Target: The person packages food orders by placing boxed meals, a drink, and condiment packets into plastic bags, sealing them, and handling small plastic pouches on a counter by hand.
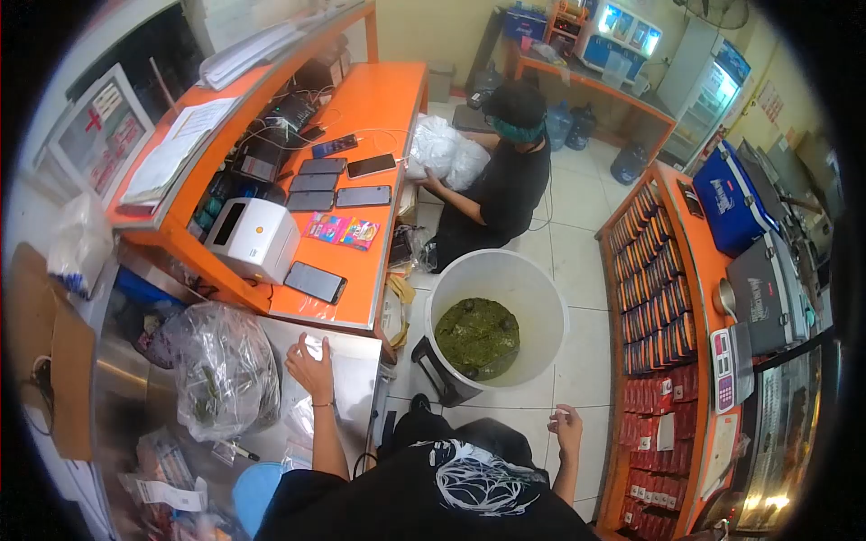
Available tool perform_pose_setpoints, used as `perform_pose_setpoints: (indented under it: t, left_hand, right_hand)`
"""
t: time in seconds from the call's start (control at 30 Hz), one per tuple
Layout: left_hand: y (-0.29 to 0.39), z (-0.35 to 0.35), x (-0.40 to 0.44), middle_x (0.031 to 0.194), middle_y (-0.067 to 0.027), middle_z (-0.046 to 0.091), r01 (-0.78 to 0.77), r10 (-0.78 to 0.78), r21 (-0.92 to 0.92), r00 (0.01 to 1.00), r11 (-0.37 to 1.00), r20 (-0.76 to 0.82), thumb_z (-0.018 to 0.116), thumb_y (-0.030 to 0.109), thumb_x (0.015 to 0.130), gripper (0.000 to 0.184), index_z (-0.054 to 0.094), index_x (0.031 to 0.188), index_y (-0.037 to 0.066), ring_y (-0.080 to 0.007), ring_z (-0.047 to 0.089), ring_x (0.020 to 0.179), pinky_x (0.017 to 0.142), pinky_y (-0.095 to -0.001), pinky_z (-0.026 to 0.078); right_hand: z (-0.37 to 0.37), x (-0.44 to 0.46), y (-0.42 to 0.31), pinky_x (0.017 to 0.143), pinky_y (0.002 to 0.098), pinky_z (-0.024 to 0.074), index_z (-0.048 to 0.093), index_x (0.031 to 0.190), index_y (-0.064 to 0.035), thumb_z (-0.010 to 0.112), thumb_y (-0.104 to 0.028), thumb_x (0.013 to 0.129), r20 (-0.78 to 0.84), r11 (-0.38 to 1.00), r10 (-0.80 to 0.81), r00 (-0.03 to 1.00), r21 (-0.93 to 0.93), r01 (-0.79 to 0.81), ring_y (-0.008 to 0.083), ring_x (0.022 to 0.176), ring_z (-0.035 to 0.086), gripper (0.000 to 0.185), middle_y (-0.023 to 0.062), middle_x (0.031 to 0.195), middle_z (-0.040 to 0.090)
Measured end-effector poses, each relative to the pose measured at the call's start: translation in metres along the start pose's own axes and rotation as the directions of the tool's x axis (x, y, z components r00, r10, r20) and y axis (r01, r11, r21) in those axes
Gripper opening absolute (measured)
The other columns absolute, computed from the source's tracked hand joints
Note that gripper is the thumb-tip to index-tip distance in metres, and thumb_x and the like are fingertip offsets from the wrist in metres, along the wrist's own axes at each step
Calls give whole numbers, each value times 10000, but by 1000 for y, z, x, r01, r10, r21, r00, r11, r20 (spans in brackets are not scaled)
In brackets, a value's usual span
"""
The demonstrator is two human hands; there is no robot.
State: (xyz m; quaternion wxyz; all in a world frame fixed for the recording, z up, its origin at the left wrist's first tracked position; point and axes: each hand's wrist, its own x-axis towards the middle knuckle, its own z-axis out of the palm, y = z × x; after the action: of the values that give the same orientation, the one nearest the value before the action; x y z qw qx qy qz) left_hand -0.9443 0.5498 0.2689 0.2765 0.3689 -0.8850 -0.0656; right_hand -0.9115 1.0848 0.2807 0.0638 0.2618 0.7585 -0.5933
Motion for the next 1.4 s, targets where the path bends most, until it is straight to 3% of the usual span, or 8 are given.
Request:
perform_pose_setpoints:
  t: [0.2, 0.37, 0.43, 0.7, 0.93, 1.0, 1.23, 1.4]
  left_hand:
    - [10, -2, 2, 924, -144, 544, 29, -29, 79, 1000, 996, -7, 643, 482, 780, 498, 598, 987, 31, -306, 489, 878, 806, -423, 383]
    - [18, -6, 1, 959, -144, 550, 2, 1, 43, 997, 999, -77, 649, 451, 789, 462, 595, 969, 30, -318, 511, 889, 792, -423, 423]
    - [21, -5, 2, 966, -144, 550, -13, 17, 32, 992, 999, -125, 648, 444, 793, 455, 591, 964, 27, -327, 520, 898, 787, -425, 434]
    - [17, 3, -3, 899, -127, 580, 38, -33, 87, 997, 995, -64, 642, 413, 805, 390, 587, 947, 54, -328, 598, 772, 651, -446, 477]
    - [15, 3, -2, 914, -118, 579, -67, 87, 167, 989, 984, -116, 612, 389, 831, 359, 586, 949, 51, -335, 559, 852, 730, -433, 462]
    - [22, 0, -5, 955, -116, 573, 9, 13, 181, 993, 983, -120, 604, 373, 840, 345, 587, 961, 51, -339, 538, 876, 762, -426, 452]
    - [20, 1, -5, 976, -118, 568, -7, 17, 103, 996, 995, -92, 594, 395, 843, 369, 587, 987, 55, -330, 565, 886, 724, -435, 462]
    - [22, 1, -7, 952, -116, 569, 52, -48, 163, 998, 985, -26, 579, 411, 850, 360, 576, 986, 78, -356, 597, 696, 593, -452, 465]
  right_hand:
    - [27, 71, 5, 542, 270, 528, 590, 1070, -12, 538, -104, 879, 149, 1000, -12, 989, 1, 12, 158, 592, 621, 218, 124, 776, 630]
    - [29, 119, -28, 542, 269, 522, 596, 1052, 2, 537, -89, 860, 230, 996, -60, 971, -56, 74, 159, 589, 630, 220, 122, 755, 637]
    - [19, 138, -40, 523, 259, 517, 569, 1073, 29, 503, -49, 849, 267, 952, -132, 955, -234, 197, 171, 610, 643, 246, 122, 752, 638]
    - [-14, 161, -41, 495, 261, 492, 633, 986, -34, 550, -85, 825, 197, 971, -118, 973, -183, 154, 152, 548, 630, 189, 106, 703, 644]
    - [-2, 157, -11, 482, 253, 494, 633, 974, -28, 556, -94, 837, 307, 947, -130, 943, -244, 210, 146, 537, 633, 171, 86, 685, 641]
    - [4, 152, -10, 484, 258, 495, 636, 966, -27, 558, -97, 834, 310, 947, -122, 943, -248, 204, 147, 540, 635, 169, 87, 678, 641]
    - [11, 146, -6, 494, 270, 499, 642, 960, -23, 562, -102, 828, 299, 942, -128, 946, -262, 210, 157, 531, 632, 174, 98, 670, 646]
    - [9, 148, -3, 495, 278, 501, 641, 968, -18, 563, -100, 822, 288, 931, -117, 951, -300, 205, 158, 542, 635, 184, 105, 689, 649]
